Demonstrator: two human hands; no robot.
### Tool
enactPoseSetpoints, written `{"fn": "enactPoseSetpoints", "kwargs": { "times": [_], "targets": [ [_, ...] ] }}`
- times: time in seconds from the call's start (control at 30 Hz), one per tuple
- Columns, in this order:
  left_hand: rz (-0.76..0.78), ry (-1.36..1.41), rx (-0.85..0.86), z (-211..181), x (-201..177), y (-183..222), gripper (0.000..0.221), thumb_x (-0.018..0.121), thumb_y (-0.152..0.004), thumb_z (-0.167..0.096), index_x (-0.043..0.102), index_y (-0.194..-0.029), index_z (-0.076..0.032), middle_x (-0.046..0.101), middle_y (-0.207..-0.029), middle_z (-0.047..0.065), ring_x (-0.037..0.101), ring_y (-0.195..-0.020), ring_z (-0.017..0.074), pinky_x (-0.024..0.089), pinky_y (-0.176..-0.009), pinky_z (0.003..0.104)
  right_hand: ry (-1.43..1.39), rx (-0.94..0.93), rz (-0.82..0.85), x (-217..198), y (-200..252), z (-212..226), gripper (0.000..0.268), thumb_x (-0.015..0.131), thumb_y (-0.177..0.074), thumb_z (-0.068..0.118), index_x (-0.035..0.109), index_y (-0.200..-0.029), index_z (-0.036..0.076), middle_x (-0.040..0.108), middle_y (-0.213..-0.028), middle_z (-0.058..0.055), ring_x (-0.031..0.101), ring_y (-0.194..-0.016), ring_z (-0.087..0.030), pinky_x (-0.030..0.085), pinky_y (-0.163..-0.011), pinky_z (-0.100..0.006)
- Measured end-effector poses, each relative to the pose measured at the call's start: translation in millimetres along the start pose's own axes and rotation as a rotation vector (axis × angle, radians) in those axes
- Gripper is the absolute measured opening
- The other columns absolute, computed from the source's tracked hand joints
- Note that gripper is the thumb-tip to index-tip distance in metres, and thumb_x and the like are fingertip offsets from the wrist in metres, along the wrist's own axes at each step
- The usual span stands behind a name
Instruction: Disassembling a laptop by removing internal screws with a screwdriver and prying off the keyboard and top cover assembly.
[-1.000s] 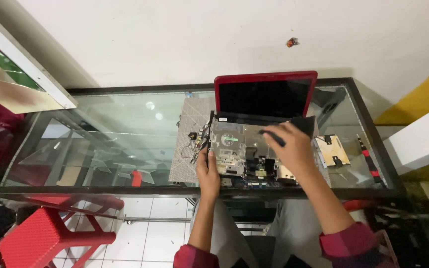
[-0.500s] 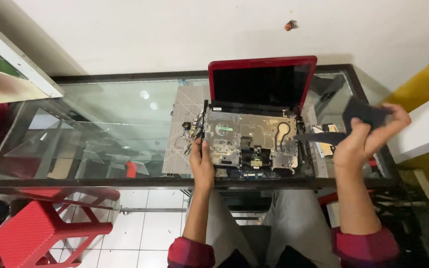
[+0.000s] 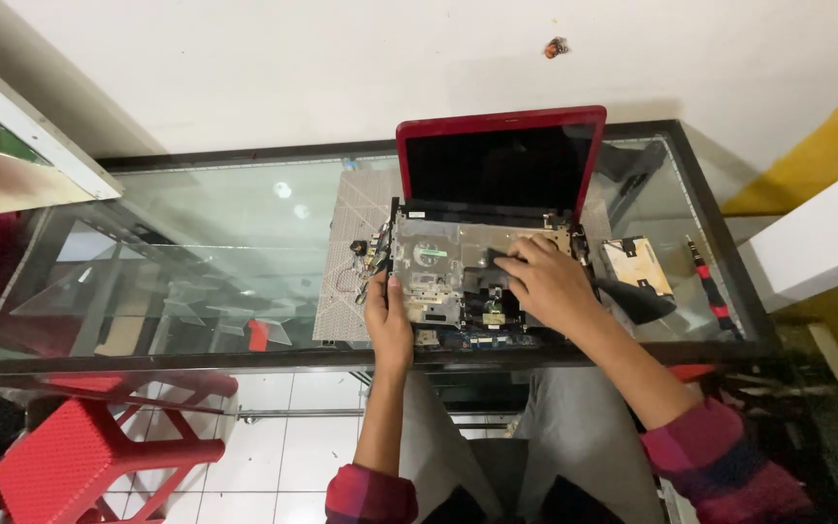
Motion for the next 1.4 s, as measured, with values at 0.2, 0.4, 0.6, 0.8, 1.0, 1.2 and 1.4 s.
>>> {"fn": "enactPoseSetpoints", "kwargs": {
  "times": [0.2,0.4,0.6,0.8,1.0,1.2,1.4],
  "targets": [
    [0.008,-0.007,0.027,-12,2,0,0.026,0.047,-0.109,-0.014,0.064,-0.12,0.003,0.066,-0.103,0.017,0.057,-0.102,0.0205,0.047,-0.097,0.043,0.023,-0.001,0.03,3,6,-9,0.025,0.068,-0.09,0.013,0.078,-0.112,0.008,0.067,-0.108,-0.006,0.062,-0.108,-0.024,0.06,-0.077,-0.033],
    [0.011,0.006,-0.037,-11,2,0,0.03,0.045,-0.11,-0.017,0.062,-0.124,0.003,0.067,-0.11,0.021,0.061,-0.109,0.0264,0.046,-0.1,0.046,-0.041,-0.019,0.159,14,13,-10,0.033,0.059,-0.094,0.015,0.074,-0.123,0.01,0.064,-0.113,-0.006,0.06,-0.112,-0.023,0.061,-0.074,-0.031],
    [0.017,-0.001,-0.06,-26,0,2,0.036,0.045,-0.11,-0.024,0.059,-0.128,0.005,0.065,-0.119,0.024,0.059,-0.12,0.0328,0.043,-0.106,0.051,0.074,0.074,0.064,5,-7,-21,0.033,0.062,-0.093,0.013,0.074,-0.123,0.01,0.065,-0.114,-0.006,0.06,-0.113,-0.022,0.06,-0.074,-0.027],
    [-0.021,0.057,0.007,-35,-1,7,0.03,0.046,-0.109,-0.021,0.061,-0.124,0.0,0.065,-0.113,0.015,0.056,-0.116,0.0209,0.043,-0.106,0.044,-0.033,0.039,-0.02,-5,-20,-1,0.037,0.057,-0.094,0.007,0.072,-0.129,0.008,0.064,-0.117,-0.011,0.061,-0.115,-0.029,0.062,-0.079,-0.035],
    [-0.024,0.065,0.036,-36,-1,7,0.027,0.05,-0.108,-0.021,0.063,-0.122,-0.002,0.068,-0.109,0.013,0.058,-0.109,0.0185,0.045,-0.103,0.041,0.009,0.02,-0.023,-12,-18,2,0.038,0.057,-0.094,0.008,0.073,-0.128,0.01,0.064,-0.114,-0.008,0.062,-0.113,-0.027,0.062,-0.08,-0.036],
    [0.025,0.001,0.064,-20,-1,2,0.03,0.043,-0.11,-0.022,0.061,-0.124,-0.003,0.067,-0.109,0.014,0.061,-0.109,0.0207,0.045,-0.103,0.043,-0.132,0.036,-0.024,-26,-13,20,0.037,0.06,-0.092,0.007,0.075,-0.125,0.01,0.069,-0.112,-0.01,0.065,-0.109,-0.027,0.062,-0.078,-0.037],
    [0.054,0.067,0.054,-22,1,4,0.031,0.039,-0.111,-0.018,0.06,-0.126,-0.001,0.066,-0.111,0.012,0.055,-0.11,0.0191,0.043,-0.104,0.043,-0.136,0.169,-0.375,-24,24,-9,0.04,0.071,-0.087,0.011,0.079,-0.124,0.024,0.07,-0.104,-0.001,0.068,-0.098,-0.023,0.06,-0.079,-0.034]
  ]
}}
Point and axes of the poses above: each hand's wrist, its own y-axis away from the middle knuckle, its own x-axis out of the palm, z = x × y, the point moved 3 cm from there along -y, towards the middle knuckle
